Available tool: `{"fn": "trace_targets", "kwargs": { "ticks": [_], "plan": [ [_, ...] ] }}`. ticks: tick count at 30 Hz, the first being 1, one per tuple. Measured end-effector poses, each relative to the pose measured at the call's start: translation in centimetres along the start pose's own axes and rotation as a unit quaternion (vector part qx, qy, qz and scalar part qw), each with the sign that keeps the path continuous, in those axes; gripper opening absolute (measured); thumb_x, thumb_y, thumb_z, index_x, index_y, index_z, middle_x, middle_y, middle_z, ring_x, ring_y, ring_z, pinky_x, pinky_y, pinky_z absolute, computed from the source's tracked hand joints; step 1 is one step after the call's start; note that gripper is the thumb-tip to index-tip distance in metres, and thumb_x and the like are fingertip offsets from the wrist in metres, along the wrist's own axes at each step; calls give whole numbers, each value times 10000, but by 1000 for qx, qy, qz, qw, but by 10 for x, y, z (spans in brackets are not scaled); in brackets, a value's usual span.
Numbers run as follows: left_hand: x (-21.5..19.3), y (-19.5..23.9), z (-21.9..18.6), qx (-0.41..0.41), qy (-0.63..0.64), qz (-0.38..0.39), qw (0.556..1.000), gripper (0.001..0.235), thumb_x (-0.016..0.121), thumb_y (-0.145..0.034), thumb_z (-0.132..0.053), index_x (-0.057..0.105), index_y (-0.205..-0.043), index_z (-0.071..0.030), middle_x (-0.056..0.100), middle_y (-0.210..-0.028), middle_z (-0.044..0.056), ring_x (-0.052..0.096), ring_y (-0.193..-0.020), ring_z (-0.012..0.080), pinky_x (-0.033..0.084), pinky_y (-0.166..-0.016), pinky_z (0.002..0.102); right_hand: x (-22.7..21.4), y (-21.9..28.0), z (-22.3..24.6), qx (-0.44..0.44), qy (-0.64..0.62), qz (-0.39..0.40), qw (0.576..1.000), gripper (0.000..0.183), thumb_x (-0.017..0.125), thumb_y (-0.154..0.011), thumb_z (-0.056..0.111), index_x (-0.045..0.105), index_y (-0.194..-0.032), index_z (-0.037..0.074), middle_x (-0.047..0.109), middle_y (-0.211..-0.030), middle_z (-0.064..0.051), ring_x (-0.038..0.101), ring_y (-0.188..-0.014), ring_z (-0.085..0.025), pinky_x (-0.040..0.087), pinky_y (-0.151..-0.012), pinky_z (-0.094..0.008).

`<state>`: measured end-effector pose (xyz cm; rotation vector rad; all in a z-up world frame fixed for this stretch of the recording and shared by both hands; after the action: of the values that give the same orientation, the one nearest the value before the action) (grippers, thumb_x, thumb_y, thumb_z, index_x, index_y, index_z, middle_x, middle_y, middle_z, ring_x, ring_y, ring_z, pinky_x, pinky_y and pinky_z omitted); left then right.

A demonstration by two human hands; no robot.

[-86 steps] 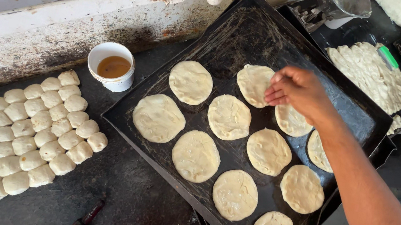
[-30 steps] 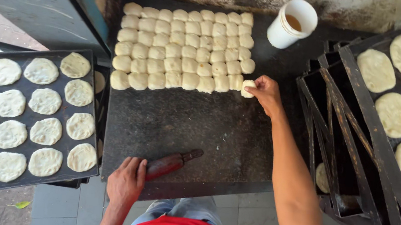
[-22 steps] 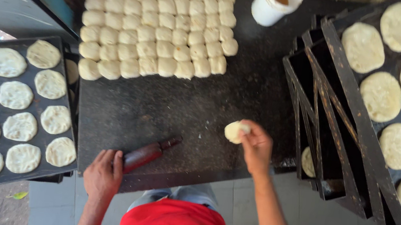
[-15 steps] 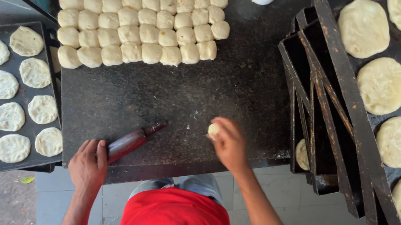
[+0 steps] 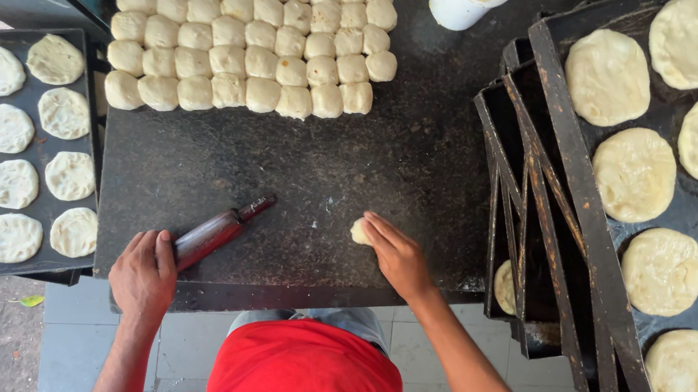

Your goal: The person repeatedly picks up small dough balls from a pile, flattens them using a rolling pin on a dark countertop, and places the flattened dough onto a black baking tray. The process is continuous, filling the tray with prepared dough rounds.

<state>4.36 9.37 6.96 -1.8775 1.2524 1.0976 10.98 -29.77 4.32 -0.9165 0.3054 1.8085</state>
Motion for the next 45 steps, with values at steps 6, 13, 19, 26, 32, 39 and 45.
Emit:
{"fn": "trace_targets", "kwargs": {
  "ticks": [6,13,19,26,32,39,45],
  "plan": [
    [-4,-2,2,6,6,0,1000,285,530,-1081,-248,679,-922,-64,663,-910,128,654,-810,405,497,-685,496,48,-19,36,-33,24,28,999,425,601,-963,-45,644,-1373,61,630,-1462,-106,560,-1428,-274,478,-1214,-405],
    [-8,-5,3,5,34,11,999,265,543,-1052,-267,690,-938,-79,673,-892,117,659,-792,402,503,-659,491,75,6,72,23,167,143,975,1004,570,-966,540,120,-1605,-89,102,-1701,-282,98,-1589,-414,36,-1268,-598],
    [-8,-9,6,16,44,25,999,272,565,-1056,-277,694,-927,-76,668,-870,122,662,-795,397,506,-668,485,95,-7,85,58,206,158,964,1274,599,-770,800,166,-1570,-92,116,-1671,-276,85,-1561,-421,56,-1226,-645],
    [-13,-20,-6,14,106,27,994,265,643,-998,-311,723,-920,-70,707,-885,110,695,-801,380,520,-680,477,79,-11,89,114,237,212,941,1160,684,-692,781,320,-1597,153,181,-1698,-132,99,-1537,-367,13,-1150,-719],
    [13,-36,-78,81,146,112,979,265,637,-982,-346,737,-937,-105,715,-922,93,707,-785,371,548,-669,484,10,2,63,147,7,-95,985,521,645,-973,410,594,-1362,67,584,-1422,-128,540,-1355,-310,384,-1136,-505],
    [84,-84,-152,147,90,233,957,375,557,-1044,-382,652,-880,-58,698,-826,183,695,-698,383,550,-677,509,20,-48,3,129,168,-67,975,350,586,-1031,233,702,-768,32,588,-866,-96,584,-856,-311,426,-801,-467],
    [94,-65,-167,184,93,242,948,367,549,-1028,-390,622,-894,-57,699,-811,197,696,-669,400,555,-635,515,8,-40,0,121,170,-50,977,359,577,-1027,213,672,-735,29,563,-833,-107,561,-828,-294,408,-798,-457]
  ]
}}
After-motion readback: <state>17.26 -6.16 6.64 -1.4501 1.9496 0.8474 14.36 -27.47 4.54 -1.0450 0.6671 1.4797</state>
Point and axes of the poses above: each hand's wrist, its own y-axis away from the middle knuckle, its own x-axis out of the palm, z = x × y, the point moved 8 cm from there along -y, towards the middle knuckle
